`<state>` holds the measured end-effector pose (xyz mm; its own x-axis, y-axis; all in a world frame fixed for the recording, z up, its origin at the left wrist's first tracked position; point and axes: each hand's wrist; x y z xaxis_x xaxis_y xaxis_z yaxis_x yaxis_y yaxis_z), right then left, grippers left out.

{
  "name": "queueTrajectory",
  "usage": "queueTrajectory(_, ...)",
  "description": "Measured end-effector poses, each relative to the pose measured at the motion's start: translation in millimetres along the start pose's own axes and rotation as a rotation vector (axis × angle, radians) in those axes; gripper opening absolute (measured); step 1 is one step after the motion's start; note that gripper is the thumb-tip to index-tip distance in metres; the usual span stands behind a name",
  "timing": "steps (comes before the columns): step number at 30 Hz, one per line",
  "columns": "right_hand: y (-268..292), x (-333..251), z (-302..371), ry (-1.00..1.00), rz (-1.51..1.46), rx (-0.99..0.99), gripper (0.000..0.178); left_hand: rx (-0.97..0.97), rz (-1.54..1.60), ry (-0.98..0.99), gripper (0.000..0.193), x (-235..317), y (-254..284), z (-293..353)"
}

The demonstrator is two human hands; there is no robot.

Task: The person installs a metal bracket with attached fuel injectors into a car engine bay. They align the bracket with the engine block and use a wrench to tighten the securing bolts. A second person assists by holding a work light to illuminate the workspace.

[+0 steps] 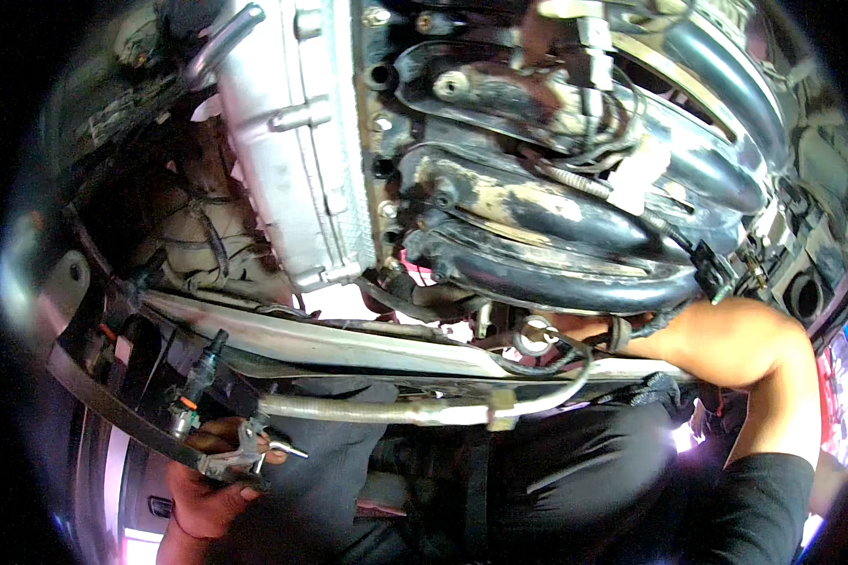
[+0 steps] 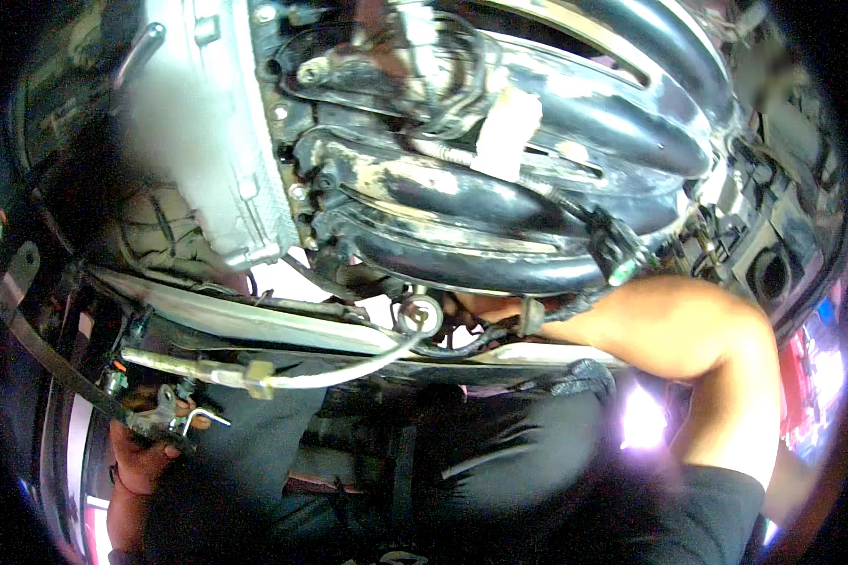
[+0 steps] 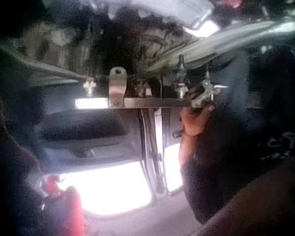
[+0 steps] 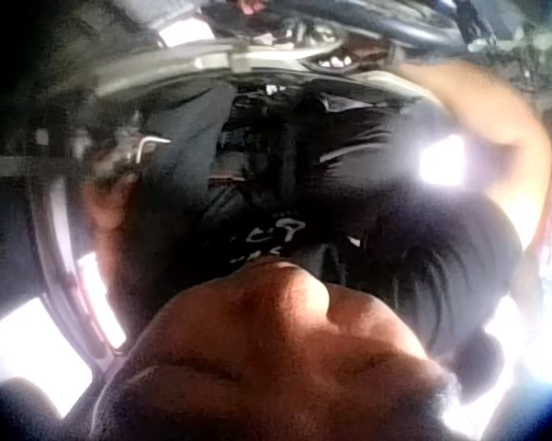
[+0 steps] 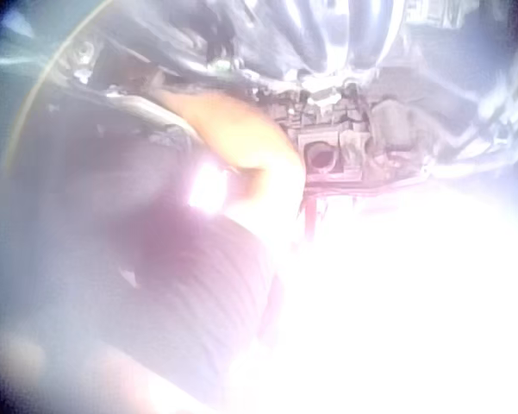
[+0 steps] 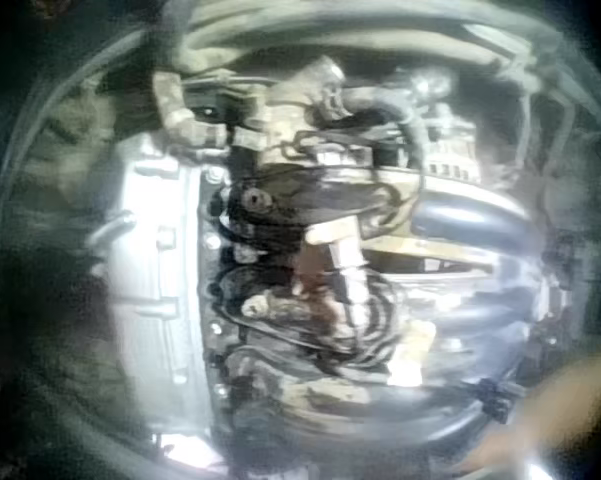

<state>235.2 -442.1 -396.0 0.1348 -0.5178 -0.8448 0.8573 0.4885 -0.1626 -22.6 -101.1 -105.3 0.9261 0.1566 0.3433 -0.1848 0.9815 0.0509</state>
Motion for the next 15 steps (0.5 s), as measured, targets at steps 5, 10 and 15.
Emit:
queueTrajectory(5, 2, -2, 17, -0.055, 0.032, -0.007, 0.033, 0.097, 0.001, 0.033, 0.074, -27, 8, 9)
queueTrajectory(10, 7, 12, 34, -0.002, 0.077, 0.001, 0.033, 0.208, -0.074, 0.16, 0.099, -57, 31, 28)
queueTrajectory(15, 16, 3, 34, 0.019, 0.185, -0.03, 0.037, 0.105, -0.014, 0.117, 0.096, -60, 30, 25)
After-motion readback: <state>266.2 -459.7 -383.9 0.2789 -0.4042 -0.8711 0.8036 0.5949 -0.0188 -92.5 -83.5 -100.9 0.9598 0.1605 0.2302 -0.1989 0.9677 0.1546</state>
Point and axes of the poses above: each hand's wrist, its own z-axis away from the middle knuckle, its own y-axis out of the back of the hand, x = y × z, and after that the axes turned 8 degrees about -x, right-handed
